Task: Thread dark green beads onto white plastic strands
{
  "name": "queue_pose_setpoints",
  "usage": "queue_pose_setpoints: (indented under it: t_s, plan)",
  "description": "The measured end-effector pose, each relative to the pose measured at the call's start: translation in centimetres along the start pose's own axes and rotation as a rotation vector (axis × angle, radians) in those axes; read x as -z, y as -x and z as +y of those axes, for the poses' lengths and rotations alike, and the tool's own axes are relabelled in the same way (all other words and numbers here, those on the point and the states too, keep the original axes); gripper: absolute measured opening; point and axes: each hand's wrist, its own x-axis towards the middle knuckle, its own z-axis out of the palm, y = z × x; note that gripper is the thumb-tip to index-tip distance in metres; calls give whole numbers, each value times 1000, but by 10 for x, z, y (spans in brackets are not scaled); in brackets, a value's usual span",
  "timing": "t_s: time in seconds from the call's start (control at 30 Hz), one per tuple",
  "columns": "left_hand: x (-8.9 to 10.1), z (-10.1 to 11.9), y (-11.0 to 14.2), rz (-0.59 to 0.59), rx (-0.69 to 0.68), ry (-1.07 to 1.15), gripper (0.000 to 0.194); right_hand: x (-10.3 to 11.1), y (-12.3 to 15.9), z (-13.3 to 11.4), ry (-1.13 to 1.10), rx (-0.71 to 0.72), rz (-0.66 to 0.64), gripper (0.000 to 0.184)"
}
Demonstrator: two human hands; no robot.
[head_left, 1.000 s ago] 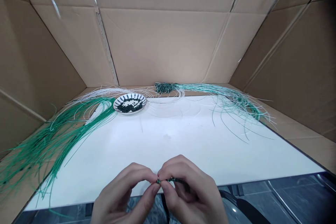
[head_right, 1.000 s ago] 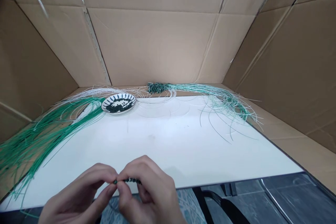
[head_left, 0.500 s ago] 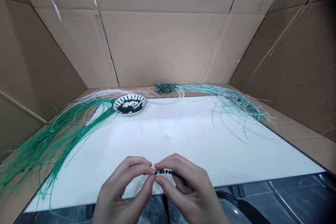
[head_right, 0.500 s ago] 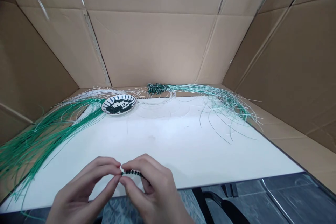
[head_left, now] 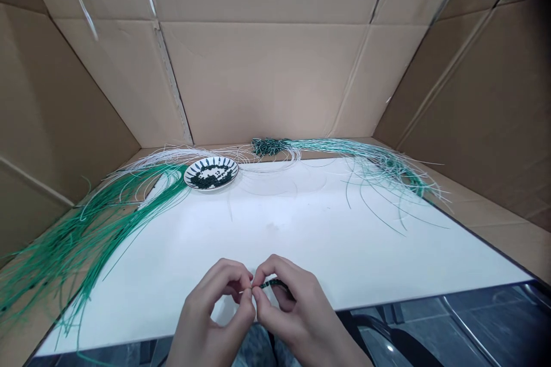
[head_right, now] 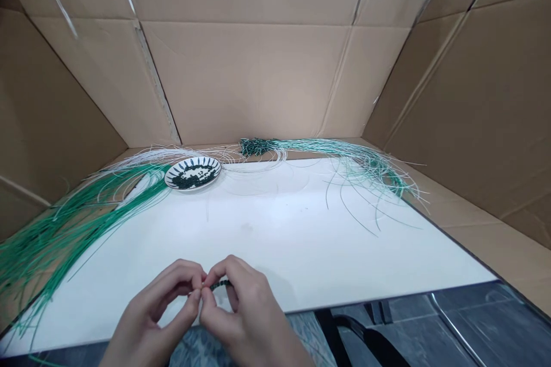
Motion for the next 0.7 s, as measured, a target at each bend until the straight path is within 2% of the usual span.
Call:
queue_pose_setpoints:
  t_s: [0.13, 0.3, 0.5, 0.7]
  plan:
    - [0, -3, -2, -39, 74, 154, 18, -1, -3, -1, 3, 25, -66, 12]
    - [1, -10, 0, -59, 102, 280, 20, -1, -3, 4, 14, 139, -43, 17]
    - [0, -20, 3, -174, 132, 360, 27, -3, -4, 7, -66, 125, -65, 12]
    - [3, -17, 2, -179, 178, 414, 33, -3, -4, 10, -54, 108, -94, 13]
